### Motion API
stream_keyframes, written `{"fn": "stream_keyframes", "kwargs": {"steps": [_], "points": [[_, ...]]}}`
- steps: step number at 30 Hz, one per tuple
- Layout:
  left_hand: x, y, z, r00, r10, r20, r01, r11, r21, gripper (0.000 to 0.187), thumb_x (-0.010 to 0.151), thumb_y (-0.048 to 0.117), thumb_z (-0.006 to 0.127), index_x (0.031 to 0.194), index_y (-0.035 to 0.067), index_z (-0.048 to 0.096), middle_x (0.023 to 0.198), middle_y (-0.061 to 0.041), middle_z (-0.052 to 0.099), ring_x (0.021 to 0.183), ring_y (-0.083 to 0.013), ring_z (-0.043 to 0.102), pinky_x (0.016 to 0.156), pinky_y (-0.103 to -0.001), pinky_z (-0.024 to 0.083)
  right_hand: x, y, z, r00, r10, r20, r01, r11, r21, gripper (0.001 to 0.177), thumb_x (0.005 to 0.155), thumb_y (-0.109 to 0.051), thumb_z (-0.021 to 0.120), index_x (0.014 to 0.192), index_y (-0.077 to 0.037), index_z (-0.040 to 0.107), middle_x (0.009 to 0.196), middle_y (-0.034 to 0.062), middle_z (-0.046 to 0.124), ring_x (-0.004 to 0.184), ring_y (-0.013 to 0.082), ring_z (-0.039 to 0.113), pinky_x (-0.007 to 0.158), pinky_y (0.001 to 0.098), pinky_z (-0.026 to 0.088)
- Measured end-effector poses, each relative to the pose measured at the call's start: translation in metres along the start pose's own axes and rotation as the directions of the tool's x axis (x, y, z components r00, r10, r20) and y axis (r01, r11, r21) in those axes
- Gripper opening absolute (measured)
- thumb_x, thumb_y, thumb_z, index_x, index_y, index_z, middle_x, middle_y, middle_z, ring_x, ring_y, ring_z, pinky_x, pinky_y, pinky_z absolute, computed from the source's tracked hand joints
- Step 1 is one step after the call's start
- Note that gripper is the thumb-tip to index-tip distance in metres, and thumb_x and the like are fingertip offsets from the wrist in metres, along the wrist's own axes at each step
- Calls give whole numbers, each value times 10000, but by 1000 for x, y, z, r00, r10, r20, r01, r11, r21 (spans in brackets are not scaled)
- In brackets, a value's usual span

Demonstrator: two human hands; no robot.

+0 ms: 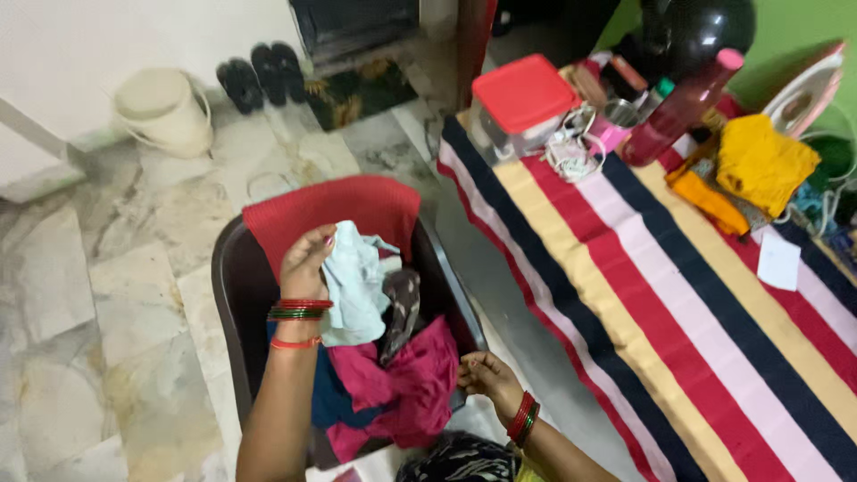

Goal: The person folds a white long-sleeved shirt, a pink t-shirt, and a light blue t-shirt on a striped table. Each garment is laid flat, sleeves and sides are folded in, and the item is folded into a compact rectangle before being placed aside.

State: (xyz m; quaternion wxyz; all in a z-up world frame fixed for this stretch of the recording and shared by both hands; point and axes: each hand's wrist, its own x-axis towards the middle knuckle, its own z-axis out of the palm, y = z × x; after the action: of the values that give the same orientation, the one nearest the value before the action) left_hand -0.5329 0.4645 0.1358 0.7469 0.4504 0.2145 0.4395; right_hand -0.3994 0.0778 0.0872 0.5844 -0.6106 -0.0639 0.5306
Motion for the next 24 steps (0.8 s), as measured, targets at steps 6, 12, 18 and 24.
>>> {"fn": "stream_keyframes", "kwargs": {"steps": [6, 12, 18, 24], "points": [[-6, 81, 131, 926, -81, 368, 186, 947, -261, 216, 975, -45, 573, 1159, -4, 679, 1111, -96, 717, 1030, -188, 693, 953, -328, 548, -33, -57, 21, 602, -795, 82, 627, 406, -665, 612, 804, -188, 819, 1328, -18, 552, 1335, 176, 605, 1144, 283, 658, 900, 377, 569], [-40, 86, 258, 770, -198, 607, 419, 874, -247, 184, 985, -28, 550, 1128, 20, 656, 1103, -100, 720, 1020, -203, 699, 930, -361, 555, -44, -106, -9, 245, -964, 105, 526, 41, -849, 955, 655, -219, 902, 1445, -8, 409, 1477, 249, 442, 1338, 457, 477, 1077, 492, 427], [-86, 67, 369, 496, -276, 823, 610, 785, -105, 172, 978, 4, 526, 1100, 13, 648, 1076, -78, 707, 998, -165, 679, 931, -314, 530, -56, -99, -121, 365, -830, -422, 452, 554, -699, 898, 654, -141, 860, 1435, -64, 425, 1324, 169, 557, 1077, 273, 642, 845, 357, 553], [-101, 1, 453, 444, -352, 824, 574, 818, 40, 164, 968, 16, 523, 1068, 18, 654, 971, -23, 664, 913, -118, 625, 847, -270, 488, -136, -88, -284, 311, -784, -537, 396, 621, -677, 194, 878, -55, 691, 1068, -47, 728, 847, 41, 721, 737, 110, 631, 683, 274, 534]]}}
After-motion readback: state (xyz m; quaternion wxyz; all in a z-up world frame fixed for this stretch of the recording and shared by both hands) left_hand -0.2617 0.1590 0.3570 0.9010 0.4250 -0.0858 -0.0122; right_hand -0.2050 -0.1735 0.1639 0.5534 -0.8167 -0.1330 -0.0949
